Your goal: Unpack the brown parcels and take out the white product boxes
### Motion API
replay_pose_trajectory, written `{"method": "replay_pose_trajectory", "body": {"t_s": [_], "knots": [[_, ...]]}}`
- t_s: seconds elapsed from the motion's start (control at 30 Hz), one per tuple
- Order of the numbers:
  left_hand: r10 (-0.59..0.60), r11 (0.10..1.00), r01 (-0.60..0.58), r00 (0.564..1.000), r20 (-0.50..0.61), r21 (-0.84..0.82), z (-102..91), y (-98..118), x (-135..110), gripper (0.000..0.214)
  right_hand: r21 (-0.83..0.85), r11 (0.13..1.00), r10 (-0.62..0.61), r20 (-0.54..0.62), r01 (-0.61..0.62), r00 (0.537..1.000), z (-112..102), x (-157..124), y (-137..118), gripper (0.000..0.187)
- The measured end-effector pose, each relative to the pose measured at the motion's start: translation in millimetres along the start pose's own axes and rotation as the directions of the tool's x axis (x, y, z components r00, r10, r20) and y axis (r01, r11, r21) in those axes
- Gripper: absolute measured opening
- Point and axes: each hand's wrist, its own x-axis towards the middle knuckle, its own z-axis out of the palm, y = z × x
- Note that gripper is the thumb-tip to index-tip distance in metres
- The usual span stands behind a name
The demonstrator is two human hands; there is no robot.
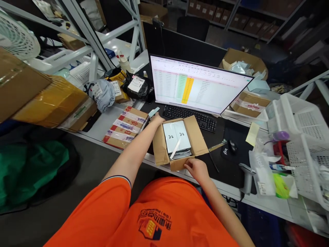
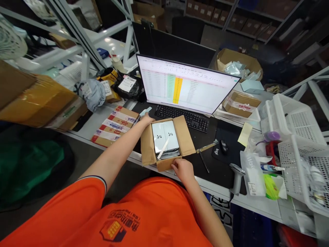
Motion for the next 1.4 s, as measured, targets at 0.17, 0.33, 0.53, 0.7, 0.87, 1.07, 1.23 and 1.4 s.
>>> {"method": "replay_pose_trajectory", "body": {"t_s": [0.17,0.33,0.53,0.7,0.87,1.07,1.23,1.4], "knots": [[0.364,0.910,-0.306,0.913,-0.186,0.281,-0.8,21.5,-64.3,0.040,0.221,0.975,0.011,-0.180,0.030,0.984,-27.8,35.9,-9.1,0.034],[0.409,0.859,-0.361,0.910,-0.062,0.361,40.6,14.5,-145.2,0.049,-0.017,0.995,0.101,-0.080,-0.103,0.992,-28.6,80.8,-35.5,0.056],[0.351,0.836,-0.325,0.936,0.025,0.441,57.1,-18.3,-161.0,0.070,-0.124,0.976,0.175,-0.060,-0.181,0.983,-16.2,80.6,-51.5,0.085],[0.336,0.852,-0.307,0.942,0.006,0.424,54.9,-26.8,-162.0,0.064,-0.100,0.980,0.165,-0.068,-0.172,0.984,-14.1,80.2,-39.1,0.087],[0.302,0.872,-0.277,0.953,0.001,0.403,54.0,-34.9,-170.7,0.067,-0.103,0.978,0.176,-0.074,-0.183,0.982,-19.0,84.4,-32.5,0.072],[0.302,0.884,-0.266,0.953,-0.034,0.385,54.4,-43.2,-178.3,0.069,-0.124,0.958,0.247,-0.096,-0.257,0.964,-21.2,81.9,-41.7,0.067],[0.303,0.892,-0.274,0.953,-0.025,0.360,55.5,-45.1,-178.3,0.070,-0.172,0.933,0.303,-0.092,-0.315,0.949,-26.5,91.1,-59.5,0.069],[0.327,0.876,-0.300,0.945,-0.007,0.377,54.2,-44.5,-173.8,0.074,-0.144,0.890,0.422,-0.105,-0.433,0.901,-26.8,111.1,-75.8,0.062]]}}
